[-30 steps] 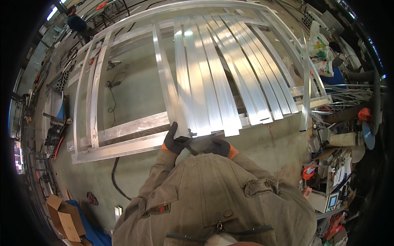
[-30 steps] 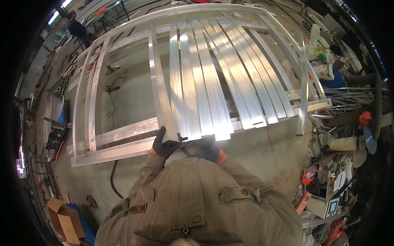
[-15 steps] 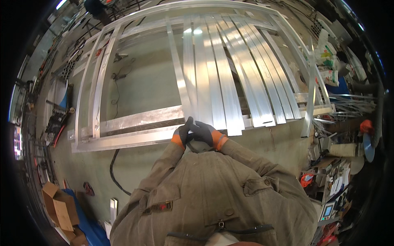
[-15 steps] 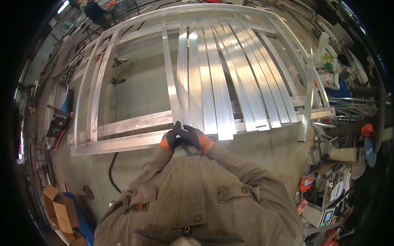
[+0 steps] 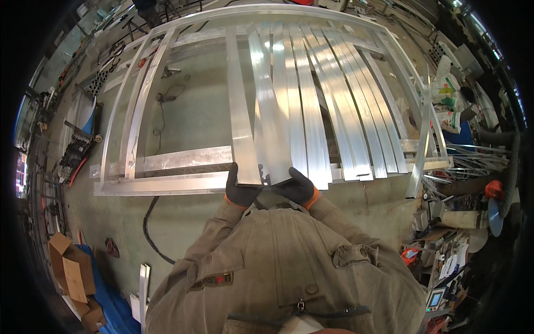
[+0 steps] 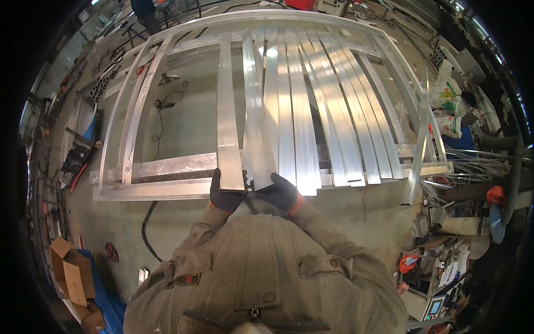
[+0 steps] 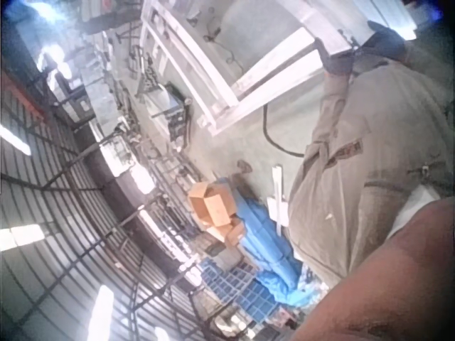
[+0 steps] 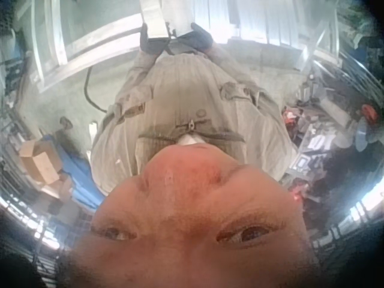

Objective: The person assembles a rectangular metal frame by placing multiple metal bars across a base structure. They use an angle grinder to smooth edges, measure the frame with a tape measure, and then use a welding torch to join the components. The person wears gloves and works in a workshop environment.

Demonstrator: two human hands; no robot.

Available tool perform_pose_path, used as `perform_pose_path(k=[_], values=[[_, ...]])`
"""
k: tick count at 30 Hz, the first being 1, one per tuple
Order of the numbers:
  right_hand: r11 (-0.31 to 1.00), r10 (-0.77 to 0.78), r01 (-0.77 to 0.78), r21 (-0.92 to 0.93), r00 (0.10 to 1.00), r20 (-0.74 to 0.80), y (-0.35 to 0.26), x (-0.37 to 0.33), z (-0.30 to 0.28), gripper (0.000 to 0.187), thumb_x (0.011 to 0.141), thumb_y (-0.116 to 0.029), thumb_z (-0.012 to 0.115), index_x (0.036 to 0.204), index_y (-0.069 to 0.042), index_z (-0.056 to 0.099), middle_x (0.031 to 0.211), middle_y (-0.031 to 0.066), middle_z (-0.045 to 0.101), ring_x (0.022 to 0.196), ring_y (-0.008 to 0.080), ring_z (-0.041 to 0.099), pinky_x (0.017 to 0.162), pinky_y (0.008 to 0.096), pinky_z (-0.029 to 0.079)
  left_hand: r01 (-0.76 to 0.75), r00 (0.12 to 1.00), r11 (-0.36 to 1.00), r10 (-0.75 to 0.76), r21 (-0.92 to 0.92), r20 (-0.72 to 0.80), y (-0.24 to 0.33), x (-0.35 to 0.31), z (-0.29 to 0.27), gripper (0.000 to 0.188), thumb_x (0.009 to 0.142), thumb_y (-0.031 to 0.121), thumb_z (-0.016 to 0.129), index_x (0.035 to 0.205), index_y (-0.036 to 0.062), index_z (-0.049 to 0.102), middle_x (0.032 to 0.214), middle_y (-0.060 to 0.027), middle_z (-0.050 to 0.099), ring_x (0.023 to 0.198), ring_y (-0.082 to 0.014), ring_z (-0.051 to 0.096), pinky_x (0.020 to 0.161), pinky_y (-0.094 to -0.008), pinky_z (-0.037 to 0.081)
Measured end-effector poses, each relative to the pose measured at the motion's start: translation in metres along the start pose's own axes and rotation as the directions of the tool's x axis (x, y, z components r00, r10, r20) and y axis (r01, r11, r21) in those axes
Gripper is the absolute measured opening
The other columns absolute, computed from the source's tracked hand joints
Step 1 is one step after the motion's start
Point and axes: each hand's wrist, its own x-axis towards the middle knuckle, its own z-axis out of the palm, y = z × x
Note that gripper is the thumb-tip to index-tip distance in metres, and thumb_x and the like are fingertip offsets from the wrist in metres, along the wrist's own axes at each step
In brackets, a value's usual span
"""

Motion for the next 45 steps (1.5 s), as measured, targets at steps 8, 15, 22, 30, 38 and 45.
perform_pose_path(k=[8,15,22,30,38,45], values=[[0.795,-0.150,0.030,0.606,0.977,0.149,-0.007,-0.034,-0.006,0.072,0.106,-0.049,0.061,0.160,-0.005,0.044,0.155,0.0233,0.053,0.143,0.0366,0.052,0.115,0.0536,0.048,0.047,0.997,0.997,-0.044,-0.062,0.056,0.005,-0.005,0.004,0.090,0.103,0.075,0.045,0.155,0.0010,0.047,0.136,-0.0179,0.061,0.112,-0.0316,0.066,0.090,-0.0474,0.059],[0.947,-0.020,0.023,0.320,1.000,-0.015,0.004,-0.054,-0.013,0.071,0.099,-0.049,0.069,0.149,-0.002,0.053,0.136,0.0180,0.065,0.123,0.0341,0.065,0.101,0.0471,0.053,0.029,0.994,0.994,-0.017,-0.106,0.108,0.019,-0.005,-0.003,0.111,0.093,0.087,0.048,0.147,-0.0103,0.050,0.107,-0.0109,0.064,0.091,-0.0240,0.065,0.082,-0.0370,0.057],[0.945,-0.111,0.073,-0.319,0.988,-0.104,0.036,-0.060,-0.064,0.066,0.100,-0.047,0.068,0.146,-0.001,0.058,0.134,0.0154,0.068,0.124,0.0312,0.066,0.100,0.0440,0.052,0.052,0.995,0.998,-0.050,-0.022,0.091,0.016,0.001,-0.007,0.100,0.099,0.080,0.045,0.146,-0.0087,0.052,0.101,-0.0110,0.065,0.084,-0.0251,0.062,0.079,-0.0390,0.054],[0.942,-0.003,0.068,0.329,0.980,-0.197,0.033,-0.075,-0.089,0.064,0.103,-0.044,0.065,0.152,-0.004,0.054,0.141,0.0165,0.065,0.133,0.0330,0.061,0.113,0.0488,0.048,0.190,0.949,0.919,-0.082,0.346,-0.304,-0.009,0.022,-0.013,0.050,0.101,0.058,0.067,0.112,0.0094,0.064,0.089,-0.0079,0.069,0.081,-0.0222,0.067,0.064,-0.0349,0.052],[0.781,-0.177,0.207,0.589,0.978,-0.108,0.004,-0.092,-0.100,0.070,0.103,-0.040,0.062,0.157,0.001,0.046,0.151,0.0252,0.058,0.137,0.0414,0.059,0.110,0.0550,0.052,0.272,0.868,0.692,0.122,0.668,-0.481,-0.047,0.022,-0.017,0.044,0.096,0.054,0.075,0.103,0.0140,0.060,0.088,-0.0016,0.062,0.076,-0.0148,0.060,0.063,-0.0313,0.048],[0.670,-0.266,0.306,0.676,0.950,-0.166,-0.046,-0.115,-0.132,0.066,0.107,-0.044,0.048,0.155,0.003,0.046,0.141,0.0304,0.060,0.119,0.0392,0.065,0.087,0.0474,0.059,0.171,0.978,0.102,0.103,0.980,-0.182,-0.070,0.035,-0.022,0.035,0.106,0.026,0.069,0.133,0.0058,0.060,0.114,-0.0070,0.064,0.099,-0.0194,0.068,0.071,-0.0392,0.059]])
